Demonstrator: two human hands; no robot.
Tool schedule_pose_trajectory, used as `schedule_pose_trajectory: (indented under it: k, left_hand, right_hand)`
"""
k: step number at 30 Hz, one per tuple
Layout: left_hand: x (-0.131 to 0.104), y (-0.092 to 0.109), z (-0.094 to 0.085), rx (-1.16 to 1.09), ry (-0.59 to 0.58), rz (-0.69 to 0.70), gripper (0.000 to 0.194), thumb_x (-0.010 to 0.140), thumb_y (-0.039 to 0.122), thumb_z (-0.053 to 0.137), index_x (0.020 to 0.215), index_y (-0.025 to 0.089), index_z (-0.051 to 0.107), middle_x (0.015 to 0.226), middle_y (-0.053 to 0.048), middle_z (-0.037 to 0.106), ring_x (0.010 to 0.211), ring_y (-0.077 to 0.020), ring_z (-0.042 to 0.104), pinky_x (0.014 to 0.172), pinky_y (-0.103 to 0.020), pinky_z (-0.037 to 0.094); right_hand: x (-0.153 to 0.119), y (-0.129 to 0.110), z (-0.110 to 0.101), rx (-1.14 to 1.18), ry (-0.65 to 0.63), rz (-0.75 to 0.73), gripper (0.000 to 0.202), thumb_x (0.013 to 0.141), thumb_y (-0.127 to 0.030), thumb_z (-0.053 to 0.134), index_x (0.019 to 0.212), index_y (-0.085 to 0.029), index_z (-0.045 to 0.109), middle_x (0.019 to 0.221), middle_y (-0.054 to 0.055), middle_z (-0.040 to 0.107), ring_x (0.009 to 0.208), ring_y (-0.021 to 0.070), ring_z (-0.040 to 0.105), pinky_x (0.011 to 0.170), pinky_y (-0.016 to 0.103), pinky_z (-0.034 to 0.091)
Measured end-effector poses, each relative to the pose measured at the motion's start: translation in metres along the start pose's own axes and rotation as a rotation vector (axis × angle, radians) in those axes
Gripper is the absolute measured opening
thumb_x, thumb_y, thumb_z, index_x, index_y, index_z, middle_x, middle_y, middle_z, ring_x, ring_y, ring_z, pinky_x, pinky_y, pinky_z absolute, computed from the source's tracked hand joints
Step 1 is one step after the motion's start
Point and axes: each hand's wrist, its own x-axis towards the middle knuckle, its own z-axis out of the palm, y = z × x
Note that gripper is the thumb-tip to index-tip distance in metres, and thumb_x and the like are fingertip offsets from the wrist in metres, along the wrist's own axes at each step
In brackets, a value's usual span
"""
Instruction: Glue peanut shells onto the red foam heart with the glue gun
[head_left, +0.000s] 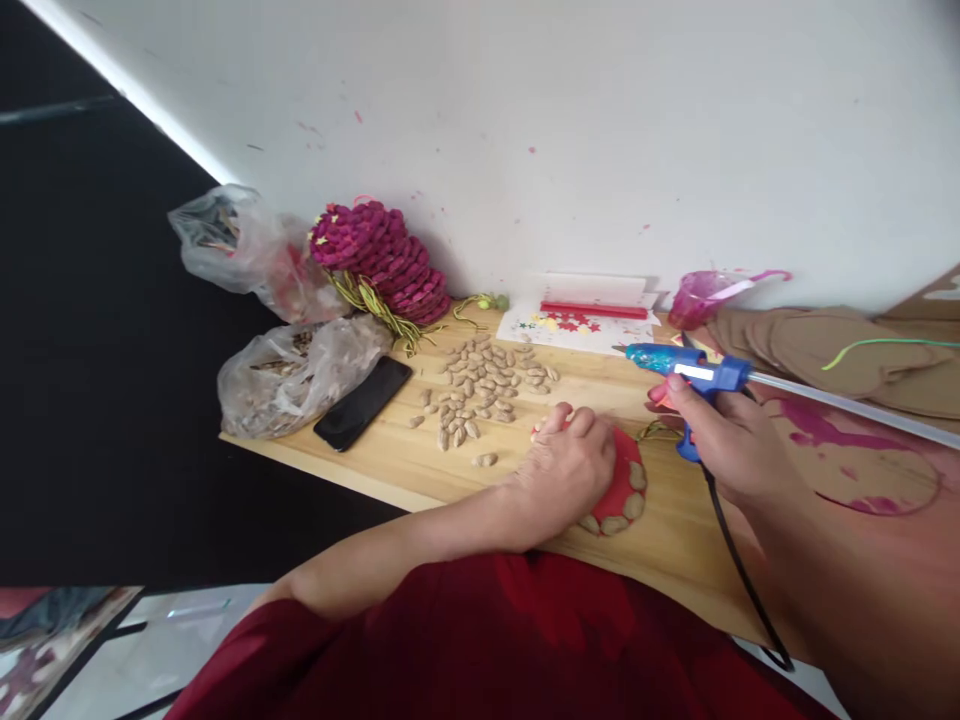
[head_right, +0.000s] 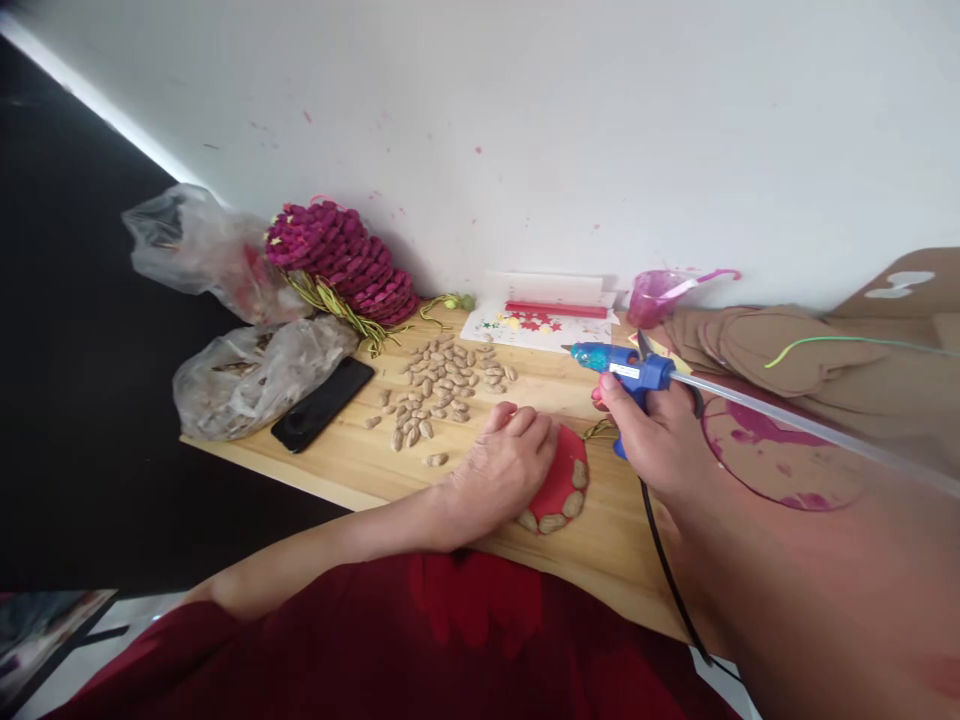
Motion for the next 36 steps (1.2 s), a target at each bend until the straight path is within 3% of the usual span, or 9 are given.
schedule_pose_trajectory:
  k: [8, 15, 23, 28, 36]
  left_hand:
    - [0.001, 0.000, 0.001, -0.017, 0.020, 0.002, 0.024, 0.099, 0.014, 0.049, 0.111, 0.010, 0.070, 0.106, -0.014, 0.063, 0.101, -0.0277, 0.055, 0.095, -0.046, 0.042]
    - [0.002, -0.002, 0.001, -0.021, -0.010, 0.009, 0.022, 0.099, 0.016, 0.051, 0.109, 0.012, 0.070, 0.105, -0.013, 0.063, 0.101, -0.0274, 0.054, 0.095, -0.047, 0.042]
    - [0.003, -0.002, -0.006, -0.016, 0.021, 0.012, 0.023, 0.098, 0.015, 0.051, 0.103, 0.011, 0.073, 0.102, -0.014, 0.064, 0.097, -0.0279, 0.055, 0.093, -0.046, 0.043]
    - [0.004, -0.001, 0.000, -0.058, 0.036, 0.008, 0.020, 0.097, 0.015, 0.054, 0.101, 0.010, 0.073, 0.100, -0.013, 0.064, 0.099, -0.0288, 0.055, 0.092, -0.045, 0.044]
    - [0.003, -0.001, -0.005, -0.026, 0.023, 0.011, 0.022, 0.096, 0.014, 0.053, 0.104, 0.010, 0.073, 0.100, -0.014, 0.063, 0.098, -0.0284, 0.055, 0.091, -0.045, 0.043]
  right_hand:
    - [-0.005, -0.004, 0.006, 0.111, -0.077, 0.175, 0.037, 0.080, -0.054, 0.079, 0.091, -0.020, 0.071, 0.094, 0.007, 0.074, 0.076, 0.0171, 0.073, 0.055, 0.022, 0.061]
    - [-0.001, -0.008, 0.003, 0.175, -0.003, 0.118, 0.025, 0.089, -0.046, 0.071, 0.093, -0.021, 0.070, 0.092, 0.006, 0.073, 0.075, 0.0147, 0.071, 0.055, 0.018, 0.053]
    - [-0.007, -0.022, 0.009, 0.291, -0.053, 0.203, 0.026, 0.084, -0.045, 0.074, 0.079, -0.021, 0.069, 0.092, 0.009, 0.074, 0.065, 0.0172, 0.073, 0.049, 0.022, 0.052]
    - [-0.005, -0.019, 0.008, 0.329, -0.041, 0.172, 0.025, 0.082, -0.045, 0.077, 0.084, -0.021, 0.070, 0.090, 0.009, 0.075, 0.059, 0.0165, 0.071, 0.047, 0.023, 0.050]
    - [-0.008, -0.020, 0.009, 0.337, -0.044, 0.183, 0.028, 0.083, -0.048, 0.078, 0.090, -0.022, 0.071, 0.088, 0.006, 0.076, 0.055, 0.0133, 0.069, 0.048, 0.021, 0.051]
